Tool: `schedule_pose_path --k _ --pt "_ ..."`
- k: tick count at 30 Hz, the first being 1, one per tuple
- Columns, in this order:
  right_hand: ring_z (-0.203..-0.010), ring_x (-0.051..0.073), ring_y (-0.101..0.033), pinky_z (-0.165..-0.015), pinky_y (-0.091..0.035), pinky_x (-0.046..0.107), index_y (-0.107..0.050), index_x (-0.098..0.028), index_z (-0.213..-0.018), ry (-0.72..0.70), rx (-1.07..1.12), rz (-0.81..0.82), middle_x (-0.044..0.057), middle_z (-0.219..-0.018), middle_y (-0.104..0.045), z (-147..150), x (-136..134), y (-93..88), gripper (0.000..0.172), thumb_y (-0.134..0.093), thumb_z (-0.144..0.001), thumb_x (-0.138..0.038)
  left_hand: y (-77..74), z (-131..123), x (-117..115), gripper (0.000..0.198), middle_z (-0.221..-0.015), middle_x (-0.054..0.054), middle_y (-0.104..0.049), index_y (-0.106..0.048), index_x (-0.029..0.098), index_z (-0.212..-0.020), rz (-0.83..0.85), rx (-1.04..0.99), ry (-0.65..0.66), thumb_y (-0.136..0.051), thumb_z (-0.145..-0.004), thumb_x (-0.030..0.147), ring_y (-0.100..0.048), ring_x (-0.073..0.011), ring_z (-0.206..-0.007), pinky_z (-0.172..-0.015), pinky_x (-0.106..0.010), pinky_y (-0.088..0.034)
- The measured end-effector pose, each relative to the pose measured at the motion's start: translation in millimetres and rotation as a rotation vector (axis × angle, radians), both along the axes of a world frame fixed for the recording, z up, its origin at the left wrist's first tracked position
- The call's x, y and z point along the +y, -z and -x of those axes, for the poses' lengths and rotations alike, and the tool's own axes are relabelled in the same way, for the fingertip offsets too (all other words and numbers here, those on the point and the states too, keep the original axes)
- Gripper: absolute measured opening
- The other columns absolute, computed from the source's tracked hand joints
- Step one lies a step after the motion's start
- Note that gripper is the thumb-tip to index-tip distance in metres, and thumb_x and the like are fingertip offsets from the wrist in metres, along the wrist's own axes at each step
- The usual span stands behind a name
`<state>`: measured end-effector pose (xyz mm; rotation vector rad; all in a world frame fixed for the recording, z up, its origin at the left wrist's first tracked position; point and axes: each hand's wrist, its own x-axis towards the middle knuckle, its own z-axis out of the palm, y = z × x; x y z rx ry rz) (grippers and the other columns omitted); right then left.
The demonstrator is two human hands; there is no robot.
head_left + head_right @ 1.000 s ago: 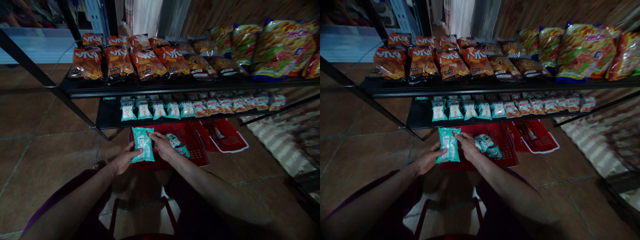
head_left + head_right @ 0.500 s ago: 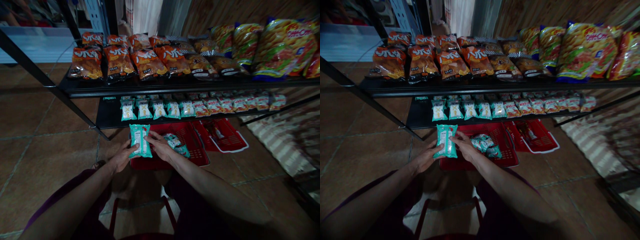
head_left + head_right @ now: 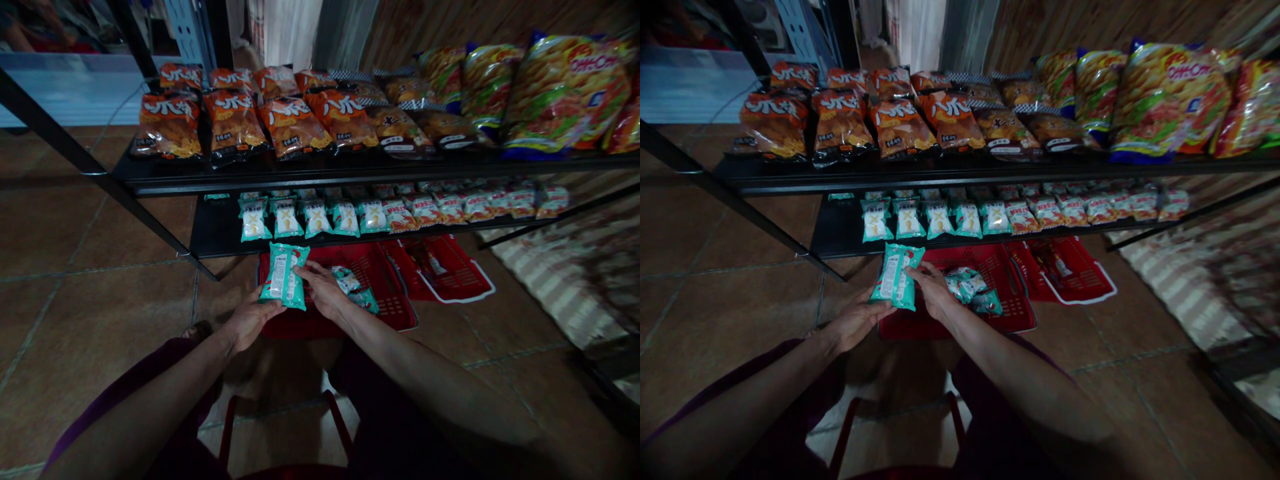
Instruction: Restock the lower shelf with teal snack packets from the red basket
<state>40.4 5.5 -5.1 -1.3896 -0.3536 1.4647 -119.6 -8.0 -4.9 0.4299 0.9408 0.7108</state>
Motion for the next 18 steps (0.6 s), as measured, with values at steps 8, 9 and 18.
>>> schedule_pose_path --k 8,9,18 --pt "-0.071 0.014 -0.059 -0.066 -0.046 0.026 -0.058 -0.021 -0.085 0.003 0.015 -0.008 -0.004 -0.072 -0.066 0.0 -0.2 -1.5 0.049 -0.083 -0.045 -0.033 1.8 1.0 1.4 0.043 -0.095 -0.006 -0.071 -0.063 0.017 -0.103 0.021 -0.024 -0.006 -0.072 -0.062 0.005 -0.064 -0.017 -0.089 -0.095 -0.039 -0.045" --pt "-0.071 0.013 -0.059 -0.064 -0.045 0.026 -0.058 -0.021 -0.085 -0.002 0.013 -0.001 -0.004 -0.072 -0.065 -0.2 -0.3 -1.9 0.049 -0.083 -0.044 -0.033 0.9 0.9 1.4 0.043 -0.096 -0.006 -0.07 -0.063 0.017 -0.103 0.022 -0.023 -0.01 -0.071 -0.062 0.005 -0.064 -0.017 -0.089 -0.095 -0.04 -0.045" --pt "-0.082 0.016 -0.06 -0.069 -0.045 0.028 -0.055 -0.023 -0.1 -0.062 -0.098 0.042 0.0 -0.085 -0.066 0.2 -3.4 -0.2 0.055 -0.078 -0.053 -0.039 -0.8 -3.1 -2.7 0.04 -0.092 -0.006 -0.069 -0.063 0.017 -0.103 -0.041 0.088 -0.059 -0.07 -0.064 0.008 -0.064 -0.0179 -0.084 -0.087 -0.04 -0.05"
